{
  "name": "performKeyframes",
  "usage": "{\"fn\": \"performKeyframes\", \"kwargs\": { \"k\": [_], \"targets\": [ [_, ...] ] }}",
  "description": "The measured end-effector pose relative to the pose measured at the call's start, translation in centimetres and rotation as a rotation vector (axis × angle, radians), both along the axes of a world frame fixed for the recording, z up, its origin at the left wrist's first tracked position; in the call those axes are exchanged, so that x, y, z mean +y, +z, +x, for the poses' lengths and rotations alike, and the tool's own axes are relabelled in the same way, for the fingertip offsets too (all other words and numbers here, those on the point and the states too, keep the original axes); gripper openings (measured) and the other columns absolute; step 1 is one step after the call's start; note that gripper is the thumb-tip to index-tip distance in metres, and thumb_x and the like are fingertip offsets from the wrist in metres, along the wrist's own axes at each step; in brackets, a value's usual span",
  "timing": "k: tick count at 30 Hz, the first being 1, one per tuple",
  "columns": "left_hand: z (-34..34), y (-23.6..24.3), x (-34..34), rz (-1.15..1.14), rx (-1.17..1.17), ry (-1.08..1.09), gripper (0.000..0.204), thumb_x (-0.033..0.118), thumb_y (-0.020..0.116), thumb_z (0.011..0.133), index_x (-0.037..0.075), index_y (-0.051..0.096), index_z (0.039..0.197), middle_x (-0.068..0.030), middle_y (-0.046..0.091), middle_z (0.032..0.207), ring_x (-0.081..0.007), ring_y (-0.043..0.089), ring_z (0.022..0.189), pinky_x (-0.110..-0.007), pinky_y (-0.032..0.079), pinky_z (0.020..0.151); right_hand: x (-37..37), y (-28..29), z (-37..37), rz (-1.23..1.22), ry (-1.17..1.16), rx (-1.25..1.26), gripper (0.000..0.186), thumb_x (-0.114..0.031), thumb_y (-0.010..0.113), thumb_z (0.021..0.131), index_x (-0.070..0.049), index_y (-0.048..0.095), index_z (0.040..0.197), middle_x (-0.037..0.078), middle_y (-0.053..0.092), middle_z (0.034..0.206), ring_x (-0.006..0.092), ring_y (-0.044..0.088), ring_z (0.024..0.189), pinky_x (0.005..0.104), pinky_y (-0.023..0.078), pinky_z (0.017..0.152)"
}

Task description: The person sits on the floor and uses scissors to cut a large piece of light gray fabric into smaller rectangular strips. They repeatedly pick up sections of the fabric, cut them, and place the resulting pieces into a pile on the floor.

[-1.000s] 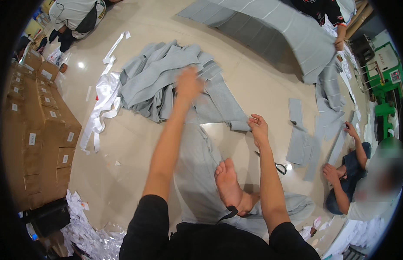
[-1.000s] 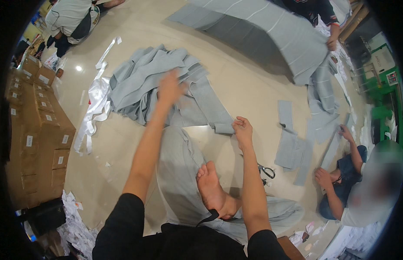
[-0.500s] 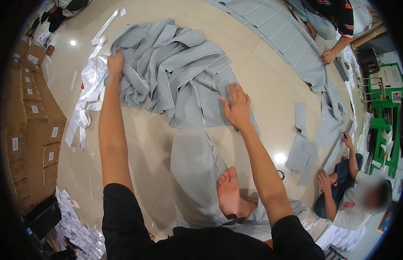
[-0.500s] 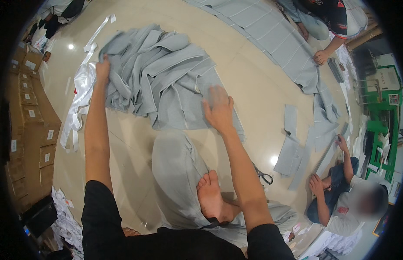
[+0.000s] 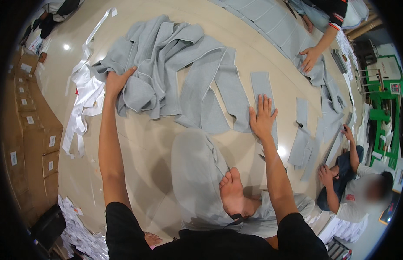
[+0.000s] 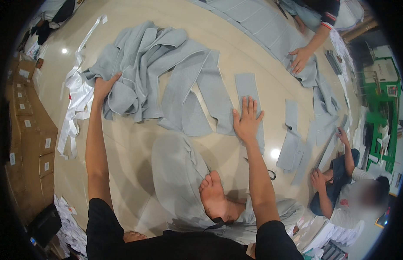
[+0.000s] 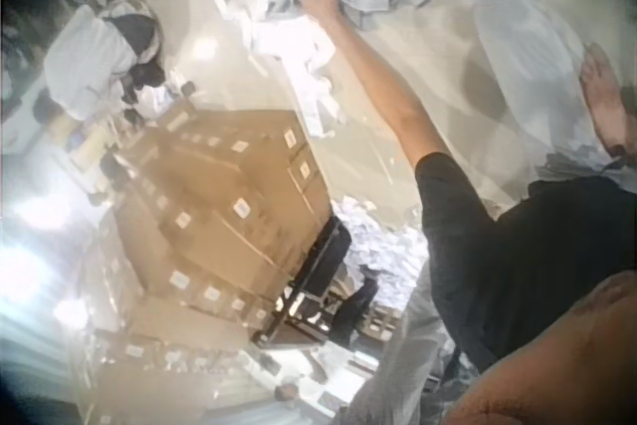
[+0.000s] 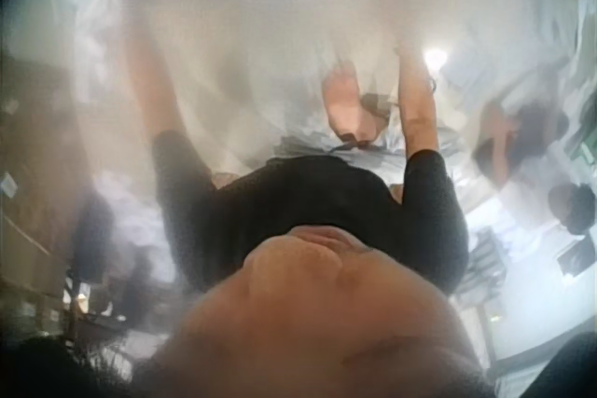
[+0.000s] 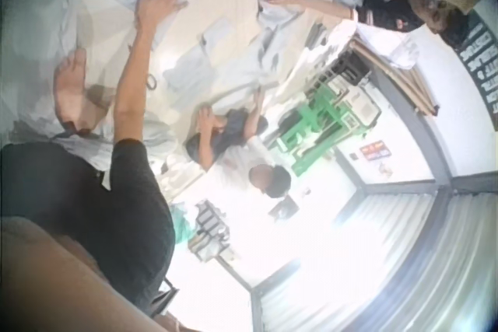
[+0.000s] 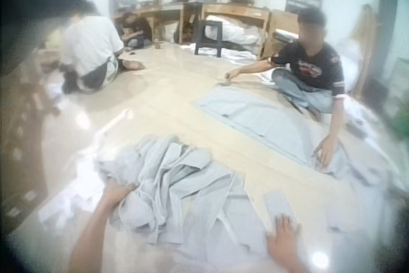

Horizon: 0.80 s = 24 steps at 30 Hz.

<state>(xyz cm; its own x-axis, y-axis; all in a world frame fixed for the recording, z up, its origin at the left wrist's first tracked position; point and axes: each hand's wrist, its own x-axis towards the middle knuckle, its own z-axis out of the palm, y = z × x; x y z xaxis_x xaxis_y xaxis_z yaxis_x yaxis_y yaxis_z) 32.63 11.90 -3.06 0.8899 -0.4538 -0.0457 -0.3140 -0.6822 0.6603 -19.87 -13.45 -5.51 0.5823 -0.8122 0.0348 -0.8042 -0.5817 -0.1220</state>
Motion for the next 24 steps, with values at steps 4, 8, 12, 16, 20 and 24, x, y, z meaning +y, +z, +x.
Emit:
{"fn": "performKeyframes", "kwargs": {
  "k": [4,8,12,16,20,24],
  "targets": [
    [-3.4,1.1,-4.6,0.025,0.184,-0.069,0.087,0.049,0.087,0.071,-0.019,0.061,0.119,-0.0345,0.066,0.123,-0.0401,0.065,0.119,-0.041,0.050,0.101,-1.7,-0.2,-4.0,-0.004,-0.100,0.011,0.070,-0.052,0.042,0.104,-0.012,0.033,0.160,0.014,0.027,0.167,0.0342,0.018,0.156,0.0701,0.006,0.119],
    [-5.9,-0.4,-8.0,-0.186,0.144,-0.272,0.061,0.029,0.083,0.079,-0.013,0.064,0.119,-0.0236,0.071,0.118,-0.0322,0.069,0.107,-0.040,0.053,0.094,-3.5,-0.3,-8.0,0.004,-0.228,0.002,0.070,-0.052,0.042,0.104,-0.011,0.031,0.160,0.014,0.026,0.168,0.0340,0.017,0.156,0.0701,0.006,0.119],
    [-3.4,1.3,-6.5,-0.146,0.099,-0.387,0.049,0.022,0.081,0.080,-0.009,0.068,0.115,-0.0205,0.074,0.111,-0.0336,0.072,0.101,-0.040,0.054,0.091,-5.3,-0.2,-10.7,0.024,-0.264,0.024,0.070,-0.051,0.041,0.104,-0.010,0.030,0.161,0.013,0.025,0.168,0.0339,0.016,0.157,0.0693,0.006,0.120],
    [4.3,0.0,-0.2,-0.039,0.115,-0.325,0.056,0.024,0.081,0.080,-0.010,0.065,0.121,-0.0176,0.073,0.113,-0.0271,0.071,0.100,-0.038,0.054,0.090,-6.3,1.2,-9.5,0.104,-0.145,0.002,0.069,-0.049,0.041,0.104,-0.009,0.030,0.160,0.013,0.024,0.168,0.0342,0.016,0.157,0.0661,0.007,0.121],
    [8.4,-1.0,6.3,0.065,0.004,-0.278,0.059,0.027,0.082,0.081,-0.011,0.065,0.123,-0.0222,0.072,0.116,-0.0314,0.069,0.107,-0.040,0.052,0.095,-5.9,2.8,-11.1,0.096,-0.095,-0.103,0.064,-0.044,0.041,0.105,-0.010,0.035,0.158,0.014,0.028,0.167,0.0338,0.021,0.155,0.0648,0.012,0.121],
    [-0.2,1.8,4.1,0.863,-0.174,0.175,0.076,0.050,0.076,0.083,-0.009,0.062,0.129,-0.0268,0.056,0.143,-0.0396,0.052,0.135,-0.051,0.041,0.111,-2.5,4.4,-18.8,0.082,-0.156,-0.178,0.054,-0.038,0.041,0.106,-0.009,0.043,0.152,0.014,0.037,0.162,0.0334,0.032,0.150,0.0659,0.021,0.118]
  ]
}}
